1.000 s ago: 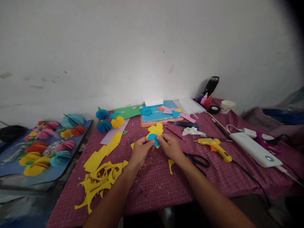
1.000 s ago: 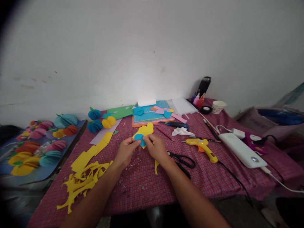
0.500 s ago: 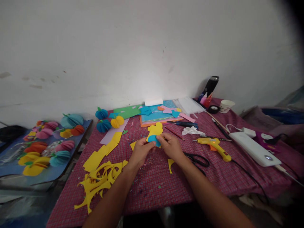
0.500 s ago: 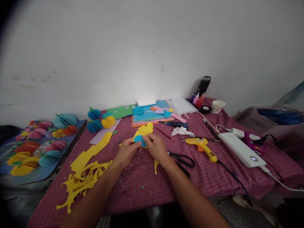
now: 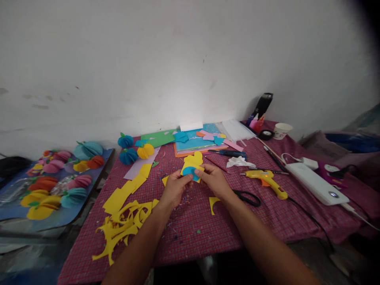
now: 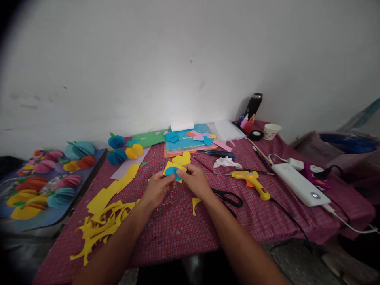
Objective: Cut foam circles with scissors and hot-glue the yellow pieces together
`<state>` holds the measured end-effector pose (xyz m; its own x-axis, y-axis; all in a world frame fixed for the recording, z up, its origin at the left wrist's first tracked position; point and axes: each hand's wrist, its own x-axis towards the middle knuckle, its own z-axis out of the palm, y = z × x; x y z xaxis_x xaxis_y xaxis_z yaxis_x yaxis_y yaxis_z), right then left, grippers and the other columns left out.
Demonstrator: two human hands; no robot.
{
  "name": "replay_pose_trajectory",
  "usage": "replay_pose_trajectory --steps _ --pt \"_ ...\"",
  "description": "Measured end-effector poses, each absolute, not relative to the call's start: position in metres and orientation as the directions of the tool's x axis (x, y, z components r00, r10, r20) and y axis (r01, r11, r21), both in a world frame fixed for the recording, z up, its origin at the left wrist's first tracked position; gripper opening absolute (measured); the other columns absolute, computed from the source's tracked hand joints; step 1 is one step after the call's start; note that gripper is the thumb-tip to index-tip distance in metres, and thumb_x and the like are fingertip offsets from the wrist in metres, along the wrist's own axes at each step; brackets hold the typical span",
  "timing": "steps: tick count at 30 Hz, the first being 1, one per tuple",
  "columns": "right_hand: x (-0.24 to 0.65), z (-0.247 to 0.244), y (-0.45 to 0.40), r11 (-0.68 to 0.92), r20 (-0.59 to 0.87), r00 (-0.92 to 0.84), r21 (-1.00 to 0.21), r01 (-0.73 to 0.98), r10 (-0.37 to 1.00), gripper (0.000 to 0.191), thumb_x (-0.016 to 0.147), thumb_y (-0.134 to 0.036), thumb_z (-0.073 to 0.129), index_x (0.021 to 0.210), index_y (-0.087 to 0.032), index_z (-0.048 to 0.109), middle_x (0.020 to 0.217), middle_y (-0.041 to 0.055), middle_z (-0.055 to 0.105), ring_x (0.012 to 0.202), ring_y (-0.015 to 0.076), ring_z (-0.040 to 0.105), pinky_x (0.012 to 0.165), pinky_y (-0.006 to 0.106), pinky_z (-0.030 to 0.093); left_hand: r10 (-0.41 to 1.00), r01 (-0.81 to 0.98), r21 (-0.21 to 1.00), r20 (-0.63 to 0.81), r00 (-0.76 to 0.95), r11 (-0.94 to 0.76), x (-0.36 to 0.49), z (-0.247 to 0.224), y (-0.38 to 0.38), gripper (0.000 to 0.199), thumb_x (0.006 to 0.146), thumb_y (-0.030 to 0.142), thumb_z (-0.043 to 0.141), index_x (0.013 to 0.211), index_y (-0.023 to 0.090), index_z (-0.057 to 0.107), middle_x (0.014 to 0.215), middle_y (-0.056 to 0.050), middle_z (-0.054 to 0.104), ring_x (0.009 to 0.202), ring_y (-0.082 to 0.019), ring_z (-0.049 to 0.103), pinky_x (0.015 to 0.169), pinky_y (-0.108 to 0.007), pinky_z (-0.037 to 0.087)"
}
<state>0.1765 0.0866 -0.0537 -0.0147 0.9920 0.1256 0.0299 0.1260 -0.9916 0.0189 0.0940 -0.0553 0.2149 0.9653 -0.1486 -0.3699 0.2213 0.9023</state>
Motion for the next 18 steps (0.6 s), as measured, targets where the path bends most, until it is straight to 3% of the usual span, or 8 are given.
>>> replay_pose_trajectory --steps 4,14,18 --pt "0.177 -0.054 0.087 0.032 0.033 -0.06 -0.999 -0.025 0.998 0.029 0.077 -0.044 0.069 0.084 -0.016 0.065 0.062 -0.0045 0.057 0.048 0.0107 0.046 0.048 0.024 0.036 0.972 -0.388 0.9 -0.133 0.193 0.2 0.02 -0.053 0.094 0.027 0.065 0.025 0.082 0.085 0.013 0.069 0.071 -0.001 0.066 0.057 -0.01 0.057 0.058 -0.024 0.044" --pt "0.186 -0.046 0.087 0.147 0.137 -0.095 -0.983 0.113 0.986 0.023 0.078 -0.037 0.068 0.068 -0.017 0.062 0.058 -0.0059 0.051 0.052 0.0103 0.041 0.05 0.023 0.029 0.961 -0.3 0.93 -0.146 0.234 0.214 0.022 -0.051 0.092 0.02 0.062 0.018 0.078 0.077 0.013 0.066 0.065 -0.001 0.065 0.054 -0.012 0.057 0.055 -0.025 0.043" --pt "0.208 -0.027 0.068 0.227 0.203 -0.115 -0.939 0.258 0.972 0.019 0.085 -0.035 0.06 0.086 -0.018 0.068 0.077 -0.001 0.065 0.069 0.015 0.056 0.063 0.026 0.04 0.967 -0.355 0.909 -0.151 0.206 0.218 0.021 -0.05 0.091 0.02 0.062 0.018 0.077 0.077 0.013 0.066 0.066 -0.002 0.065 0.055 -0.012 0.058 0.055 -0.026 0.044"
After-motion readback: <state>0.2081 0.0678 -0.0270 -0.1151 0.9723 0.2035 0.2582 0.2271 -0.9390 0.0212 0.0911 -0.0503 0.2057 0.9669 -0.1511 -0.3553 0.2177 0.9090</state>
